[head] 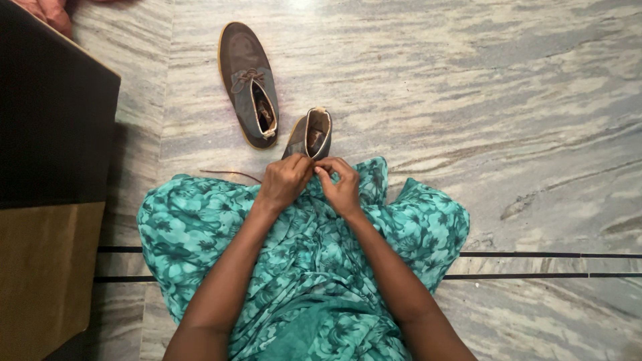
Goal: The person sits on the floor and re-laces a pair of grey shoes. They thread the laces through the eyelets and tie them into a knot.
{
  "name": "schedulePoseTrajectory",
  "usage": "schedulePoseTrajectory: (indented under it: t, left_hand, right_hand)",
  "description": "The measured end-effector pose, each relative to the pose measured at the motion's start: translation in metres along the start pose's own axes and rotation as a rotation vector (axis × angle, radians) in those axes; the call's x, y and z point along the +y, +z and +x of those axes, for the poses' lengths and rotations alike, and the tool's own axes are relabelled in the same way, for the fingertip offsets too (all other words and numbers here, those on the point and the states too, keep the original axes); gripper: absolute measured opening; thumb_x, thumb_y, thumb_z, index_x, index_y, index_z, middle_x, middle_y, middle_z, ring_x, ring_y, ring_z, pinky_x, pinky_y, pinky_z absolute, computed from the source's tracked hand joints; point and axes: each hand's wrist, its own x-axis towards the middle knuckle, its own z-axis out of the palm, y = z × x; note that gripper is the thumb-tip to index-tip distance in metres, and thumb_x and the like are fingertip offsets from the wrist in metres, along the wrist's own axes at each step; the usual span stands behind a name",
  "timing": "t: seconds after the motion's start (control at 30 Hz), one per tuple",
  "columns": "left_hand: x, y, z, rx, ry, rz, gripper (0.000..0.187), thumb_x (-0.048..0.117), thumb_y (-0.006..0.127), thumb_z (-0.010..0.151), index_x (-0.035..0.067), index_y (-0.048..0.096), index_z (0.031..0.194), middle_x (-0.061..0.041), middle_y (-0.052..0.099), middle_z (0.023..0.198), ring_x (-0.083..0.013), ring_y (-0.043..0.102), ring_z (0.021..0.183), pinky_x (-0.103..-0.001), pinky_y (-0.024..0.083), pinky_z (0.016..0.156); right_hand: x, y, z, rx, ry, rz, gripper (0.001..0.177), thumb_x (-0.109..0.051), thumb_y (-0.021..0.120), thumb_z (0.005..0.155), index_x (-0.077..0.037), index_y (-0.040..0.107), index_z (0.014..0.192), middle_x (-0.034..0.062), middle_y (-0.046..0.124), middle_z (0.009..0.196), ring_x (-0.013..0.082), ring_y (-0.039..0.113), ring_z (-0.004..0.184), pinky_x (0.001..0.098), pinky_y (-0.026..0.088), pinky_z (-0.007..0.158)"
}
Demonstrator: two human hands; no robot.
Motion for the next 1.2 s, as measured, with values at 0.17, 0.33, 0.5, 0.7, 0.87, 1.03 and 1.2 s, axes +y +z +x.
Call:
schedulePoseTrajectory:
  t: [0.17,0.33,0.5,0.7,0.87,1.03,1.2]
  left_hand:
    - [-0.002,0.005,-0.004,0.014,0.007,-0.024,0.012,0.004,0.075,0.088,0.003,0.063,0.091,-0.009,0.066,0.089,-0.0291,0.07,0.076,-0.04,0.055,0.065]
    - [-0.003,0.005,-0.005,0.01,0.052,-0.03,0.015,0.003,0.073,0.084,0.003,0.066,0.096,-0.01,0.069,0.098,-0.029,0.071,0.084,-0.039,0.056,0.072]
    - [0.001,-0.001,-0.003,-0.023,0.114,0.032,0.013,0.006,0.072,0.084,0.003,0.068,0.096,-0.008,0.071,0.102,-0.0263,0.071,0.085,-0.037,0.056,0.073]
    - [0.001,-0.006,0.001,-0.024,0.252,0.125,0.02,0.007,0.07,0.081,0.004,0.071,0.1,-0.008,0.071,0.106,-0.0217,0.07,0.09,-0.035,0.056,0.077]
    - [0.001,-0.007,0.001,-0.048,0.273,0.162,0.018,0.006,0.071,0.082,0.003,0.072,0.1,-0.007,0.071,0.106,-0.02,0.069,0.088,-0.034,0.055,0.076]
    - [0.002,-0.009,0.002,-0.04,0.308,0.185,0.022,0.007,0.071,0.081,0.003,0.073,0.103,-0.007,0.072,0.107,-0.0197,0.069,0.087,-0.032,0.054,0.075]
    - [0.004,-0.007,0.006,-0.063,0.225,0.131,0.014,0.007,0.072,0.082,0.005,0.071,0.095,-0.006,0.073,0.105,-0.0201,0.07,0.086,-0.035,0.055,0.075]
  right_hand:
    - [0.006,-0.001,0.0,-0.008,0.019,0.055,0.01,-0.003,0.073,0.091,0.003,0.073,0.099,0.0129,0.075,0.097,0.0167,0.068,0.077,0.0288,0.054,0.07]
    - [0.013,-0.003,0.001,-0.029,0.058,0.078,0.008,-0.004,0.072,0.091,0.003,0.073,0.096,0.0114,0.075,0.093,0.0149,0.069,0.077,0.0282,0.054,0.071]
    - [0.019,-0.004,-0.001,-0.011,0.132,0.032,0.009,-0.006,0.074,0.091,0.002,0.074,0.095,0.0091,0.074,0.085,0.0129,0.068,0.074,0.0276,0.053,0.068]
    - [0.045,-0.005,0.0,-0.079,0.255,0.249,0.012,-0.008,0.075,0.094,0.003,0.077,0.097,0.0023,0.076,0.084,0.0036,0.066,0.074,0.0223,0.053,0.066]
    - [0.067,-0.006,-0.001,-0.184,0.397,0.396,0.013,-0.007,0.074,0.095,0.005,0.077,0.097,-0.0033,0.069,0.073,-0.0023,0.052,0.061,0.0168,0.037,0.053]
    - [0.076,-0.003,0.001,-0.194,0.449,0.405,0.007,-0.002,0.072,0.092,0.005,0.074,0.093,-0.0071,0.064,0.069,-0.0029,0.048,0.059,0.017,0.034,0.051]
    - [0.078,0.007,-0.005,-0.152,0.394,0.38,0.003,0.002,0.067,0.09,0.003,0.069,0.091,-0.011,0.051,0.065,-0.0034,0.039,0.057,0.0181,0.029,0.05]
